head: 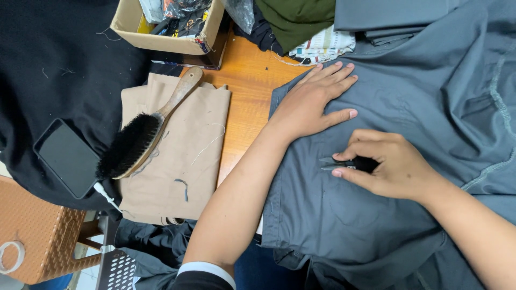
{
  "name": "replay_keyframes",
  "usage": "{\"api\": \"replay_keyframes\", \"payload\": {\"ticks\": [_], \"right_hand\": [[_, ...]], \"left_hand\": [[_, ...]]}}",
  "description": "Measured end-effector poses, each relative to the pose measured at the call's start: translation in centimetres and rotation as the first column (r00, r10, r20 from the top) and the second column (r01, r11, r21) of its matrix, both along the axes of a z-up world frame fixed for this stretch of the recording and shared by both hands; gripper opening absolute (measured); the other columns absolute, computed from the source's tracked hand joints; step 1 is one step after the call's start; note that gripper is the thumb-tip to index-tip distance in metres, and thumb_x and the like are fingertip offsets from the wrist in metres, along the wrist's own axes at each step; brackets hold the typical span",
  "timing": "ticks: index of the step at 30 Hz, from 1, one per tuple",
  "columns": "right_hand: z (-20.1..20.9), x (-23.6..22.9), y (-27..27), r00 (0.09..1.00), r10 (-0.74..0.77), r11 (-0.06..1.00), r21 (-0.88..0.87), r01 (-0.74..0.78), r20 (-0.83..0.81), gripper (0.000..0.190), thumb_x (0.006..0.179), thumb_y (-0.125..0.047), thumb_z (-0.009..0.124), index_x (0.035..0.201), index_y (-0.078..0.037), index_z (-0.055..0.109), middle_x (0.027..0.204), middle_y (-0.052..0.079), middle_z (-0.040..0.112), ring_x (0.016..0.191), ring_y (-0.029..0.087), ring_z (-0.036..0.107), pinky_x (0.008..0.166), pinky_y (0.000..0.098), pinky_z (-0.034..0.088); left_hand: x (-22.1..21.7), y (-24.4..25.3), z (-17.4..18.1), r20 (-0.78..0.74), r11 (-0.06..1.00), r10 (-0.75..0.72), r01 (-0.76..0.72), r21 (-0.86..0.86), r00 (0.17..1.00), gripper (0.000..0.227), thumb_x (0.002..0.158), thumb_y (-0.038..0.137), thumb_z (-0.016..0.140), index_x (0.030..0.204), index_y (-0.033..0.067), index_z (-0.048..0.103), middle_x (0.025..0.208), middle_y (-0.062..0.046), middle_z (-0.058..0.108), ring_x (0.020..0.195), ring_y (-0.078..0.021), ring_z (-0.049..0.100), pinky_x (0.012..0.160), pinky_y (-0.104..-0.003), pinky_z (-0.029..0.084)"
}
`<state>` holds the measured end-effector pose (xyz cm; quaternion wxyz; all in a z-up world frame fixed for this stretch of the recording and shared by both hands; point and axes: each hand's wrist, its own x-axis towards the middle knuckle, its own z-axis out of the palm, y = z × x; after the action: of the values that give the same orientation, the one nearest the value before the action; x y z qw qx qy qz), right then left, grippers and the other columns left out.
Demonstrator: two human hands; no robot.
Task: The person trims loose threads from a grey garment using a small clipper, turning the fabric over to reach different sections and inspecting the seams.
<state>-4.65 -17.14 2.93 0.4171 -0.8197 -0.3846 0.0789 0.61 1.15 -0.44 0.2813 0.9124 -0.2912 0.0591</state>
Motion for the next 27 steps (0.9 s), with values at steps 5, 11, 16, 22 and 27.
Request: {"api": "replay_keyframes", "payload": {"ticks": [5, 11, 16, 22, 27], "right_hand": [[-0.12, -0.07, -0.30, 0.990, 0.035, 0.993, -0.118, -0.018, 0.140, 0.015, 0.067, -0.028, 0.067, 0.077, -0.016, 0.066, 0.068, -0.008, 0.054, 0.043, 0.010, 0.046, 0.039, 0.0203, 0.038], [-0.65, -0.05, -0.41, 0.966, 0.033, 0.983, -0.181, 0.015, 0.258, 0.012, 0.070, -0.030, 0.064, 0.077, -0.020, 0.065, 0.069, -0.011, 0.053, 0.043, 0.009, 0.046, 0.041, 0.0230, 0.037], [-0.42, -0.04, -0.36, 0.983, 0.001, 0.992, -0.123, 0.022, 0.183, 0.012, 0.069, -0.027, 0.066, 0.074, -0.017, 0.065, 0.068, -0.010, 0.055, 0.043, 0.008, 0.047, 0.044, 0.0202, 0.038], [-0.45, 0.23, -0.59, 0.991, 0.006, 0.992, -0.129, 0.011, 0.132, 0.012, 0.068, -0.026, 0.066, 0.075, -0.016, 0.065, 0.069, -0.009, 0.055, 0.045, 0.008, 0.049, 0.043, 0.0199, 0.039], [-0.75, 0.35, -0.72, 0.972, 0.044, 0.984, -0.177, -0.003, 0.230, 0.012, 0.070, -0.030, 0.064, 0.074, -0.019, 0.064, 0.071, -0.010, 0.055, 0.042, 0.010, 0.048, 0.041, 0.0238, 0.038]], "left_hand": [[-0.01, 0.00, -0.13, 0.000, 1.000, -0.001, 0.001, -0.006, 1.000, 0.055, 0.084, 0.043, 0.052, 0.127, 0.0107, 0.040, 0.136, -0.005, 0.035, 0.130, -0.0217, 0.027, 0.109, -0.042, 0.016], [0.00, 0.01, -0.13, -0.001, 1.000, 0.004, -0.004, 0.003, 1.000, 0.055, 0.084, 0.044, 0.052, 0.127, 0.0109, 0.040, 0.136, -0.004, 0.034, 0.130, -0.0209, 0.026, 0.109, -0.041, 0.016], [0.06, 0.01, -0.22, 0.006, 1.000, 0.000, 0.000, -0.002, 1.000, 0.055, 0.084, 0.043, 0.052, 0.127, 0.0107, 0.041, 0.136, -0.005, 0.035, 0.130, -0.0217, 0.027, 0.109, -0.042, 0.016], [0.11, 0.04, -0.31, 0.013, 1.000, -0.003, 0.003, 0.001, 1.000, 0.055, 0.084, 0.043, 0.052, 0.127, 0.0107, 0.041, 0.135, -0.005, 0.035, 0.129, -0.0220, 0.027, 0.109, -0.042, 0.016], [0.00, 0.02, -0.20, 0.007, 1.000, 0.000, 0.000, -0.008, 1.000, 0.055, 0.085, 0.043, 0.052, 0.127, 0.0104, 0.041, 0.136, -0.005, 0.034, 0.130, -0.0220, 0.027, 0.110, -0.041, 0.016]]}}
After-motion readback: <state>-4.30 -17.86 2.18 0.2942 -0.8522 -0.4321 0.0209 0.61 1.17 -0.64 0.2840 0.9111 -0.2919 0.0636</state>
